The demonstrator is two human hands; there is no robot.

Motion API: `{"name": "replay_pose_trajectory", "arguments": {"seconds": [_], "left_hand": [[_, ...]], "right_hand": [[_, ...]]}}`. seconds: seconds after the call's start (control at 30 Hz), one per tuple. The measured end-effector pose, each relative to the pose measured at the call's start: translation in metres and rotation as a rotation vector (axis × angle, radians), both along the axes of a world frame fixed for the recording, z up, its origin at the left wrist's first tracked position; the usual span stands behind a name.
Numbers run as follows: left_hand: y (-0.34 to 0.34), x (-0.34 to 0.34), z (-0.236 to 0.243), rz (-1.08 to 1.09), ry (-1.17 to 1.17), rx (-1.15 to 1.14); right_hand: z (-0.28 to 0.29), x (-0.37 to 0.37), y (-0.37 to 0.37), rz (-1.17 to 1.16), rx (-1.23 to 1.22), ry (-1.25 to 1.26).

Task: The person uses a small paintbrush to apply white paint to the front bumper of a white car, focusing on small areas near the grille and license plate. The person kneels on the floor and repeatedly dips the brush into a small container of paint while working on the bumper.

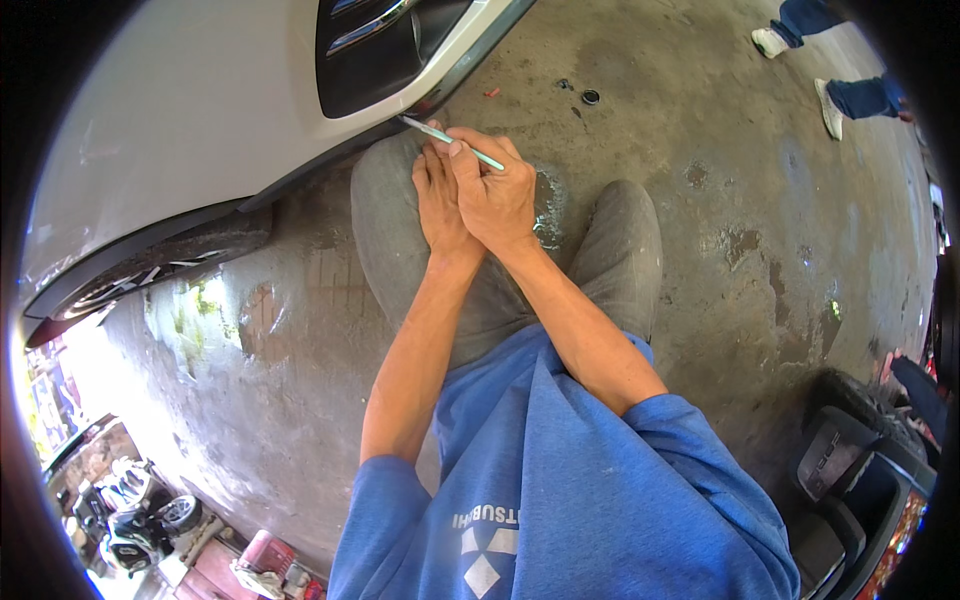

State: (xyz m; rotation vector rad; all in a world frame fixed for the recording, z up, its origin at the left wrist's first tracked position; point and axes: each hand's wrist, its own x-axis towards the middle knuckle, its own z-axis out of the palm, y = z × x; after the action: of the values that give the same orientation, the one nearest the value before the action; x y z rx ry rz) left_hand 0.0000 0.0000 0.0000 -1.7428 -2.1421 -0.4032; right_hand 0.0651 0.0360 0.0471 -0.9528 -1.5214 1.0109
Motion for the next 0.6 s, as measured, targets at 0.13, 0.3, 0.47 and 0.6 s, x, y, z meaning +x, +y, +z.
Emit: {"name": "replay_pose_trajectory", "arguments": {"seconds": [0.13, 0.3, 0.47, 0.6], "left_hand": [[0.0001, 0.0021, 0.0009, 0.007, -0.030, -0.037], [0.0002, 0.0022, 0.0039, -0.001, -0.065, -0.002], [0.0005, 0.0034, 0.0051, 0.001, -0.044, 0.015], [0.0008, 0.0041, 0.0054, 0.018, -0.038, -0.001]], "right_hand": [[-0.0010, 0.0001, 0.0005, 0.013, 0.002, -0.001], [-0.0015, -0.0001, 0.0003, 0.003, 0.002, 0.009], [-0.0006, 0.0001, 0.0003, 0.001, 0.006, 0.008], [-0.0009, 0.0004, 0.0002, -0.005, 0.006, 0.002]]}}
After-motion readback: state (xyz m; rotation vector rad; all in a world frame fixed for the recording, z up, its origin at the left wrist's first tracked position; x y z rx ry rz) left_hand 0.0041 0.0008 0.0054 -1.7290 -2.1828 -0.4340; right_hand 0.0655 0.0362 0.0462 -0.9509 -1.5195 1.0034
